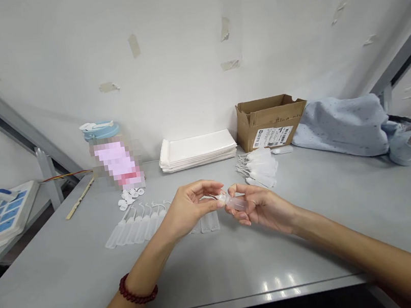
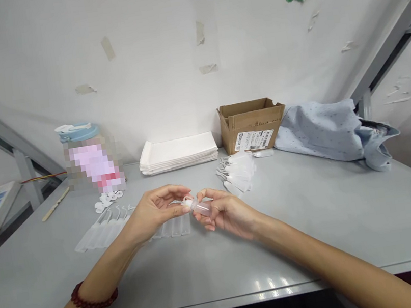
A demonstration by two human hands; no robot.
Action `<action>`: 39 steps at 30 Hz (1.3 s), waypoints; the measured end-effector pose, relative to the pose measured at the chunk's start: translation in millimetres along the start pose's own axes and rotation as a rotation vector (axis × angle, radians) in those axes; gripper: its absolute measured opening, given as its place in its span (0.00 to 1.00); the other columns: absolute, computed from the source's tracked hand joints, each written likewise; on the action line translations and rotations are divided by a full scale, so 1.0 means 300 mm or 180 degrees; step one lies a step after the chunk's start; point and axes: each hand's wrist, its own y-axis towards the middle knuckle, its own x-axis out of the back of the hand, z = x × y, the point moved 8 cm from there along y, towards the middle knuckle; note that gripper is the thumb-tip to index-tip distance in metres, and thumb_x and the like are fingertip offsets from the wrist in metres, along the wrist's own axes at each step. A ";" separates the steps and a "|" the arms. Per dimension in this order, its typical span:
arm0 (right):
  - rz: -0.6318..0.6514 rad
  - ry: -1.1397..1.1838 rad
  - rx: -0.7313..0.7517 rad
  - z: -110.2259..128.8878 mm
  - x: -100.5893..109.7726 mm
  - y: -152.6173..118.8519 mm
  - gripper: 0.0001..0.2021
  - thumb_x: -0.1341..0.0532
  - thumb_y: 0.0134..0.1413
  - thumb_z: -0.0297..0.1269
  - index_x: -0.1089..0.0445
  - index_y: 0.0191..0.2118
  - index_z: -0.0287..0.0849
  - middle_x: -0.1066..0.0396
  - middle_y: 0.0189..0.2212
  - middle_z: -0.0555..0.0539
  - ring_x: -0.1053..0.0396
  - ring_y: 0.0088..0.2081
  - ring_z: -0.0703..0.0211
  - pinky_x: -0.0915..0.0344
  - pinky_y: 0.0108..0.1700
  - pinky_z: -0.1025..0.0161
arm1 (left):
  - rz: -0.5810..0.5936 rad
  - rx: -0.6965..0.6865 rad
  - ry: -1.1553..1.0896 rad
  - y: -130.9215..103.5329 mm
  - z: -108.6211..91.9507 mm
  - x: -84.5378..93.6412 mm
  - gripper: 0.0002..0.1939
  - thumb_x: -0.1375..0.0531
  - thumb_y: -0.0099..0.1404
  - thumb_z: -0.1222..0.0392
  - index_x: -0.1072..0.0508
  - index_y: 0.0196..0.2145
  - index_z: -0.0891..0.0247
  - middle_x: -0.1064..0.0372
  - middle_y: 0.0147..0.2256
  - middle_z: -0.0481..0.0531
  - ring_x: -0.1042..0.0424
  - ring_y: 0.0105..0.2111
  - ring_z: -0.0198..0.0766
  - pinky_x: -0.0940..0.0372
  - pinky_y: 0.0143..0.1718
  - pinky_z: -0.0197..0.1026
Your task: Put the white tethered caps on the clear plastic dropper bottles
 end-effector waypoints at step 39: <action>-0.0837 -0.2567 0.1056 0.084 0.011 -0.045 0.08 0.45 0.57 0.41 0.44 0.34 0.43 0.40 0.22 0.55 0.48 0.23 0.66 0.52 0.26 0.66 | 0.0213 -0.0134 0.0509 -0.025 0.003 -0.061 0.07 0.38 0.59 0.59 0.24 0.35 0.64 0.27 0.35 0.53 0.29 0.36 0.39 0.34 0.40 0.40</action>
